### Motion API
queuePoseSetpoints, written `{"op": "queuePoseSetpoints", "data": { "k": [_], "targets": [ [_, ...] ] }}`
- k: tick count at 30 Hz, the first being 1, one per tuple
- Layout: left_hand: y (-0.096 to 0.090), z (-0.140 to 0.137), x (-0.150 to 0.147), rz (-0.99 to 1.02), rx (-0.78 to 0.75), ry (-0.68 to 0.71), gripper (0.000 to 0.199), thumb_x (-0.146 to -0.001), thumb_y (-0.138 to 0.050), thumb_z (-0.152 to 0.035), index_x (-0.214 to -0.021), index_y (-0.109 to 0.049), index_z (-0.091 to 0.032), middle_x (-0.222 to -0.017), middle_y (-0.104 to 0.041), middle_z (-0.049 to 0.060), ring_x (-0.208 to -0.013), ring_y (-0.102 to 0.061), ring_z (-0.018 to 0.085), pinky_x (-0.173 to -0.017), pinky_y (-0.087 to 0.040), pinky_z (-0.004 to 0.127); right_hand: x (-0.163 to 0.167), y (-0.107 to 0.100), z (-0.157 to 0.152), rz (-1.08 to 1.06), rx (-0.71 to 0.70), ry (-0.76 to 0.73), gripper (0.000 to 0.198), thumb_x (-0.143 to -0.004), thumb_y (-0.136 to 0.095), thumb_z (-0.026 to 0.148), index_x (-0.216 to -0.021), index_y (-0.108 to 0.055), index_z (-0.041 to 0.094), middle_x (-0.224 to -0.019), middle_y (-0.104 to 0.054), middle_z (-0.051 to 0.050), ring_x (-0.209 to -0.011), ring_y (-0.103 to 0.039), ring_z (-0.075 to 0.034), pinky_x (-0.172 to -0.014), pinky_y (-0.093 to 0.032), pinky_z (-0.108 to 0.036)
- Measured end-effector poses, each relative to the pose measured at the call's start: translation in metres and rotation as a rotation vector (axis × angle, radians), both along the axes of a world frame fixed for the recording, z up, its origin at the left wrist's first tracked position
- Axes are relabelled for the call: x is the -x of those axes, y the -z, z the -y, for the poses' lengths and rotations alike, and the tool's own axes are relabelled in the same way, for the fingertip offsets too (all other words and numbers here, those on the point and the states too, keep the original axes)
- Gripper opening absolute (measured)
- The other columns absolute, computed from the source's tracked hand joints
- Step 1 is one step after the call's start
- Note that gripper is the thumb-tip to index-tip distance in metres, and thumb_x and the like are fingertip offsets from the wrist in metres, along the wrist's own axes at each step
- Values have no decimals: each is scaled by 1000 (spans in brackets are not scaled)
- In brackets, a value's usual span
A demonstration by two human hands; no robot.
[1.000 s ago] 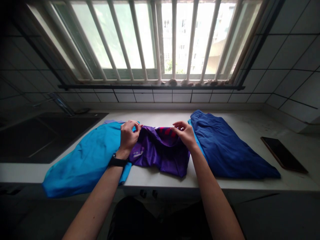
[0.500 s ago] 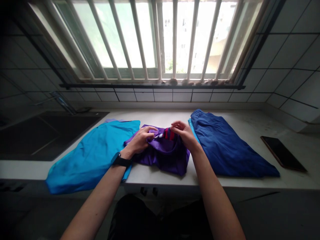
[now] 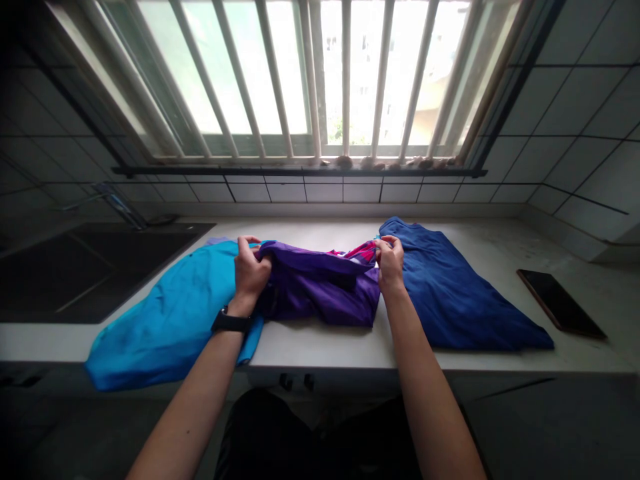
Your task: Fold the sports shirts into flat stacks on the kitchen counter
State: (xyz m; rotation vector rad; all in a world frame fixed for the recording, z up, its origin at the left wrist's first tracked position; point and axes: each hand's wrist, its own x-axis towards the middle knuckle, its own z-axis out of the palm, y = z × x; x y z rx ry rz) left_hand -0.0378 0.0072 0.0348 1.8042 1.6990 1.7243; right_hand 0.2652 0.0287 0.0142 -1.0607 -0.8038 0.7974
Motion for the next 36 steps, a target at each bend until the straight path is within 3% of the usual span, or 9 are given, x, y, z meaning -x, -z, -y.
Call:
{"op": "queuePoseSetpoints", "data": {
  "k": [3,7,9,14,16,22,28,33,36],
  "targets": [
    [-14,14,3,53,230,450,37,-72,-48,-30,-103,-67,-20,-77,-70,6,-77,-68,26,-71,-52,37,8,-2,5,-46,15,-259,43,-61,-65,29,-102,-50,28,-95,-65,-2,-71,-61,-16,-70,-56,-32],
    [-27,30,13,-10,647,1122,54,-81,-45,-55,-102,-77,-16,-82,-76,15,-78,-72,32,-73,-55,43,18,6,10,355,92,-235,51,-63,-67,34,-112,-57,26,-105,-65,-5,-85,-64,-21,-75,-56,-35],
    [-23,27,13,18,650,1114,64,-85,-45,-67,-108,-75,-15,-83,-77,16,-81,-74,32,-77,-56,44,23,11,11,573,112,-267,46,-64,-71,35,-108,-64,23,-103,-68,-6,-85,-64,-22,-76,-55,-36],
    [10,0,0,-225,385,414,44,-73,-75,-56,-97,-73,-20,-98,-77,13,-98,-71,30,-88,-56,41,24,7,18,832,149,-559,4,-64,-68,25,-64,-67,22,-67,-66,-2,-68,-57,-19,-68,-49,-32],
    [22,-6,-3,-408,356,340,38,-66,-81,-50,-88,-73,-21,-99,-77,12,-101,-70,31,-91,-55,41,22,-2,24,725,197,-651,14,-66,-65,30,-55,-62,22,-56,-59,-1,-57,-51,-17,-60,-46,-32],
    [16,3,-2,-402,459,731,17,-75,-72,-37,-74,-68,-21,-87,-72,6,-83,-68,23,-77,-56,34,22,-26,41,439,33,-831,51,-83,-49,61,-54,-67,23,-76,-71,-11,-82,-64,-29,-81,-54,-44],
    [-16,24,-4,-188,611,1194,20,-77,-79,-34,-89,-79,-17,-97,-78,11,-95,-73,26,-87,-56,34,29,-26,37,566,-63,-374,59,-86,-55,77,-77,-78,22,-106,-75,-11,-111,-66,-31,-102,-49,-45],
    [-27,32,1,-71,591,1336,35,-71,-90,-47,-90,-84,-18,-102,-80,16,-100,-74,31,-88,-59,39,33,-28,47,545,7,-1041,79,-70,-86,61,-138,-66,27,-129,-72,-9,-112,-67,-26,-94,-53,-37],
    [-23,32,2,28,549,1250,42,-70,-91,-46,-99,-83,-17,-104,-79,15,-102,-73,30,-90,-58,39,28,-30,53,678,224,-1421,73,-60,-92,53,-122,-74,20,-99,-77,-3,-88,-68,-21,-80,-54,-31]
  ]
}}
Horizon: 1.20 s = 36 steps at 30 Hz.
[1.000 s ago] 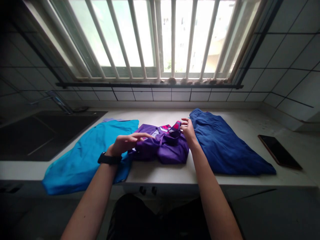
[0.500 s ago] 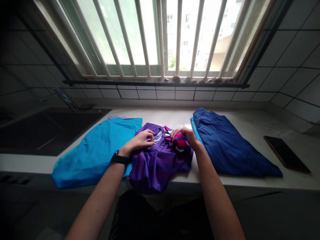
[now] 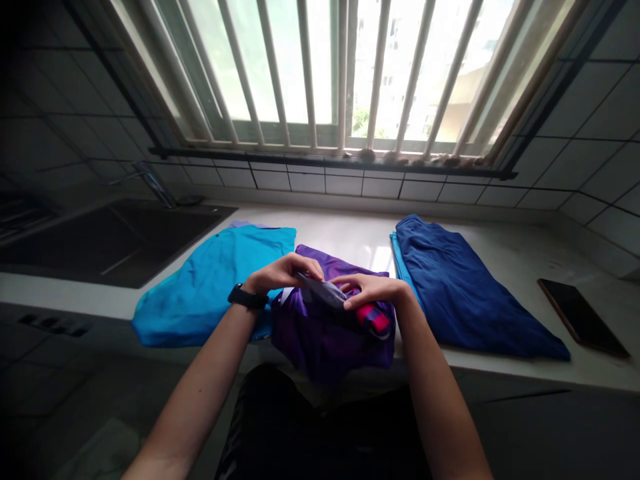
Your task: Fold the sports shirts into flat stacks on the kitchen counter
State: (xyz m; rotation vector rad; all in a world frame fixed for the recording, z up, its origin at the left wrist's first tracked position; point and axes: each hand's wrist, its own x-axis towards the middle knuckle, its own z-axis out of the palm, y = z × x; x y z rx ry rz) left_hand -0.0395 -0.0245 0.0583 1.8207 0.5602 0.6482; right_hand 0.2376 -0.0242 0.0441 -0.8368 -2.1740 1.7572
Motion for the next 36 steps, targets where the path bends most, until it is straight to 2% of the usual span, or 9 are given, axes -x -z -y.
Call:
{"op": "queuePoseSetpoints", "data": {
  "k": [3,6,9,12,18,21,25,30,36],
  "targets": [
    [5,-1,-3,36,58,-17,49,-70,-92,-41,-112,-78,-17,-111,-78,15,-105,-73,28,-91,-58,36,-10,-1,5,50,121,-59,61,-47,-94,54,-92,-78,16,-80,-73,-2,-75,-66,-21,-70,-53,-31],
    [9,-1,-7,-33,149,105,48,-68,-93,-38,-109,-77,-17,-106,-78,13,-99,-74,27,-85,-59,35,-13,-2,11,-169,162,204,64,-40,-93,53,-90,-76,17,-80,-74,-4,-73,-67,-23,-67,-54,-33],
    [10,-1,-9,-112,230,193,45,-65,-94,-39,-100,-77,-17,-94,-79,10,-91,-75,27,-82,-60,37,-4,-5,16,-311,92,517,54,-50,-91,47,-95,-77,21,-87,-76,-4,-76,-70,-22,-70,-56,-32],
    [9,0,-12,-85,242,202,47,-67,-94,-40,-104,-76,-19,-102,-79,11,-102,-74,28,-91,-59,40,5,-8,18,-307,50,629,43,-61,-89,43,-98,-78,23,-94,-79,-4,-79,-71,-21,-72,-57,-30],
    [7,1,-14,15,137,33,57,-73,-89,-33,-126,-70,-20,-124,-74,13,-118,-68,27,-100,-54,38,-1,-2,17,-211,182,247,68,-30,-101,51,-85,-79,19,-77,-76,-3,-70,-71,-22,-64,-59,-31],
    [8,-1,-11,-38,95,95,52,-69,-90,-30,-117,-74,-18,-112,-77,11,-110,-71,27,-96,-55,37,-2,1,13,-130,191,142,61,-35,-100,54,-76,-78,16,-73,-75,-3,-65,-69,-20,-63,-58,-31],
    [16,-6,-5,-78,35,20,41,-67,-91,-37,-98,-77,-13,-93,-77,7,-93,-70,25,-85,-55,34,5,3,3,-117,92,327,47,-59,-92,56,-81,-80,16,-71,-74,-2,-60,-66,-16,-58,-55,-26],
    [26,-8,-12,155,126,-143,51,-69,-87,-56,-95,-77,-14,-98,-78,10,-95,-69,25,-91,-53,39,4,4,3,-136,-61,437,50,-68,-88,51,-108,-80,21,-99,-80,-4,-92,-74,-23,-83,-61,-33],
    [-2,33,-24,238,-74,-138,42,-77,-81,-57,-88,-78,-17,-115,-77,16,-116,-66,32,-104,-47,41,-14,3,42,-14,-444,550,70,-69,-83,38,-136,-67,24,-133,-69,-12,-105,-72,-28,-90,-61,-43]
  ]
}}
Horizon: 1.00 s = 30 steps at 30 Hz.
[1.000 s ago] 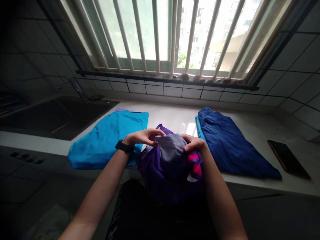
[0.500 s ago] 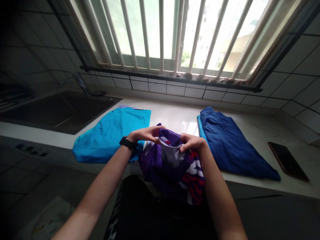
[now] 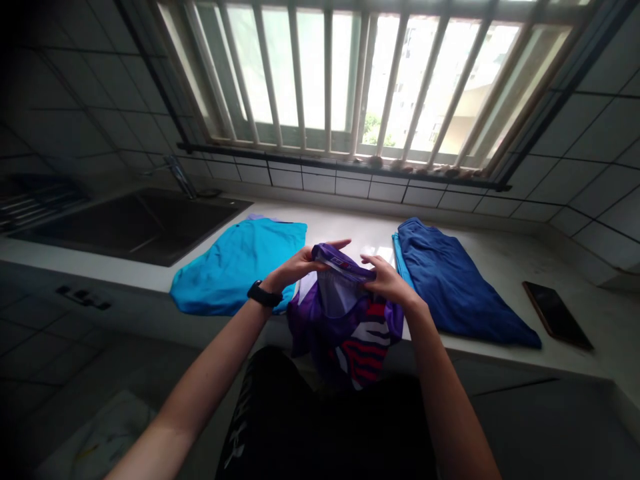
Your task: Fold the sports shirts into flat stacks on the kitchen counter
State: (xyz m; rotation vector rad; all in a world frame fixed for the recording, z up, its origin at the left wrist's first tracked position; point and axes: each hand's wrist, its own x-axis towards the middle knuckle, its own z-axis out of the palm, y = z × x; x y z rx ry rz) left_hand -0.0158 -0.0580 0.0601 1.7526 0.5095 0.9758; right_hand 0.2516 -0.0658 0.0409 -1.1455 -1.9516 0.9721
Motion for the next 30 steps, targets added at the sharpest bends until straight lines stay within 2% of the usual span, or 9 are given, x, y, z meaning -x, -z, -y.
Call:
{"op": "queuePoseSetpoints", "data": {
  "k": [3,5,10,14,17,19,22,26,30],
  "targets": [
    [-18,33,5,-71,-76,-90,37,-84,-74,-53,-77,-74,-17,-89,-76,10,-95,-69,26,-91,-50,37,-9,-18,30,55,-155,78,62,-73,-71,30,-134,-69,21,-135,-67,-15,-101,-73,-27,-85,-62,-40],
    [-27,50,12,-192,-125,-227,39,-86,-71,-49,-66,-64,-17,-70,-64,3,-75,-61,19,-75,-49,32,-15,-39,51,124,-133,13,42,-74,-66,26,-113,-79,19,-111,-76,-11,-92,-74,-26,-80,-61,-36],
    [-41,67,38,-350,-134,-472,34,-84,-73,-49,-79,-58,-19,-75,-55,-2,-71,-53,14,-66,-45,25,-29,-88,85,55,-22,-39,22,-79,-74,39,-83,-79,17,-72,-70,-3,-64,-62,-18,-56,-50,-26],
    [-53,80,67,-517,57,-88,51,-68,-88,-50,-104,-69,-20,-90,-71,1,-84,-63,19,-73,-52,27,-48,-108,96,-155,9,185,32,-81,-78,53,-89,-79,22,-68,-67,-3,-55,-54,-15,-47,-42,-26],
    [-64,94,86,-668,176,235,40,-63,-91,-48,-83,-76,-17,-76,-73,2,-71,-63,20,-63,-52,27,-64,-113,102,56,217,-69,38,-76,-84,56,-84,-80,20,-63,-64,-2,-54,-53,-15,-47,-43,-26],
    [-71,99,93,-683,213,298,36,-60,-93,-47,-71,-76,-17,-65,-70,2,-61,-61,19,-55,-49,27,-71,-110,101,197,332,-312,44,-65,-91,57,-80,-80,18,-64,-65,-2,-56,-56,-15,-50,-46,-26],
    [-73,97,94,-677,169,168,37,-61,-89,-51,-68,-77,-17,-63,-69,3,-62,-61,20,-56,-49,27,-68,-98,90,176,337,-412,50,-58,-94,61,-75,-78,17,-67,-67,-2,-61,-58,-15,-54,-48,-25],
    [-61,76,88,-719,43,-188,43,-77,-71,-60,-77,-79,-17,-72,-70,3,-71,-61,21,-62,-48,27,-54,-78,67,167,309,-350,46,-69,-89,59,-74,-78,14,-68,-67,-2,-64,-58,-15,-59,-49,-26],
    [-41,50,89,-616,-17,-407,50,-78,-68,-64,-84,-80,-16,-76,-72,3,-76,-60,21,-68,-46,28,-49,-60,49,-69,223,-65,52,-64,-89,63,-84,-79,16,-74,-70,-3,-67,-62,-17,-61,-51,-28]
  ]
}}
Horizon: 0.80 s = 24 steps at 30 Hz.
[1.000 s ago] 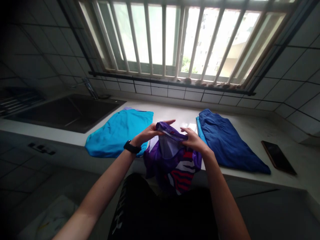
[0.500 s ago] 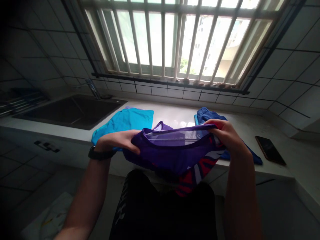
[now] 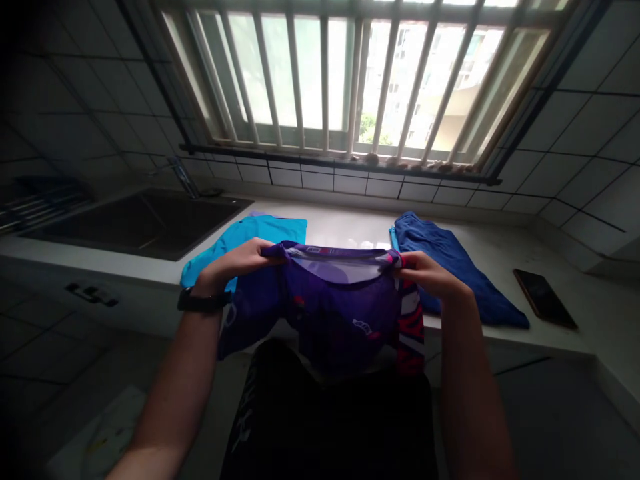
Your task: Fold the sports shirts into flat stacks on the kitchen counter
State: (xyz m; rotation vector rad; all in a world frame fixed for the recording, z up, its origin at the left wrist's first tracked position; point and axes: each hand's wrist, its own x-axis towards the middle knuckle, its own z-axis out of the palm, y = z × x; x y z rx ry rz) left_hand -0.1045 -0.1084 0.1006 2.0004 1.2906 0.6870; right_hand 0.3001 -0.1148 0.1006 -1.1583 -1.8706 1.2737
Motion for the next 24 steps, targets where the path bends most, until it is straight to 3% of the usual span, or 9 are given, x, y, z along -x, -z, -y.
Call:
{"op": "queuePoseSetpoints", "data": {
  "k": [3,7,10,12,13,15,18,20,24],
  "targets": [
    [11,-25,-2,-14,-102,-185,52,-78,-67,-65,-75,-77,-14,-66,-66,1,-71,-58,20,-63,-39,27,4,13,-20,-112,-93,257,57,-64,-87,66,-94,-79,18,-77,-71,-3,-67,-63,-18,-60,-51,-28],
    [15,-72,-20,-204,-201,-384,39,-84,-67,-46,-62,-72,-14,-59,-63,5,-73,-64,23,-66,-37,29,17,23,-66,37,-191,312,55,-69,-80,61,-98,-77,15,-83,-72,-5,-74,-66,-21,-66,-53,-31],
    [19,-109,-40,-343,-280,-540,19,-86,-63,-26,-77,-76,-15,-79,-75,13,-92,-70,30,-78,-44,33,33,29,-102,352,-362,530,44,-83,-67,47,-108,-76,12,-102,-75,-16,-97,-68,-32,-84,-55,-40],
    [28,-127,-52,-371,-297,-597,23,-87,-57,-17,-97,-77,-14,-99,-77,18,-104,-69,31,-89,-47,35,46,37,-116,568,-476,727,46,-91,-56,34,-126,-70,9,-126,-69,-23,-117,-63,-37,-98,-51,-45],
    [35,-133,-56,-367,-301,-582,30,-87,-55,-14,-109,-75,-12,-111,-76,19,-110,-68,30,-94,-48,35,54,43,-118,647,-499,739,49,-93,-52,29,-135,-65,8,-136,-64,-25,-125,-60,-37,-103,-49,-45],
    [52,-138,-62,-353,-302,-465,44,-85,-56,-10,-128,-67,-10,-130,-69,20,-121,-64,28,-104,-47,34,68,58,-118,745,-482,539,53,-95,-49,24,-145,-58,7,-148,-57,-23,-134,-55,-33,-111,-45,-41],
    [73,-137,-65,-358,-281,-292,52,-83,-61,-14,-135,-61,-11,-136,-63,18,-126,-60,27,-110,-47,34,85,82,-112,839,-384,160,55,-101,-48,33,-151,-54,12,-161,-48,-17,-148,-44,-29,-121,-36,-40],
    [79,-134,-65,-390,-267,-266,48,-85,-63,-21,-132,-62,-11,-132,-64,17,-124,-61,28,-109,-48,36,91,93,-111,913,-320,128,58,-105,-42,41,-158,-46,17,-169,-36,-14,-156,-32,-31,-125,-30,-49],
    [73,-128,-52,-476,-208,-284,40,-81,-70,-27,-118,-68,-12,-117,-68,15,-113,-64,28,-100,-50,32,89,97,-124,1013,-203,248,64,-108,-28,46,-166,-32,20,-176,-19,-10,-161,-18,-33,-125,-23,-64]
  ]
}}
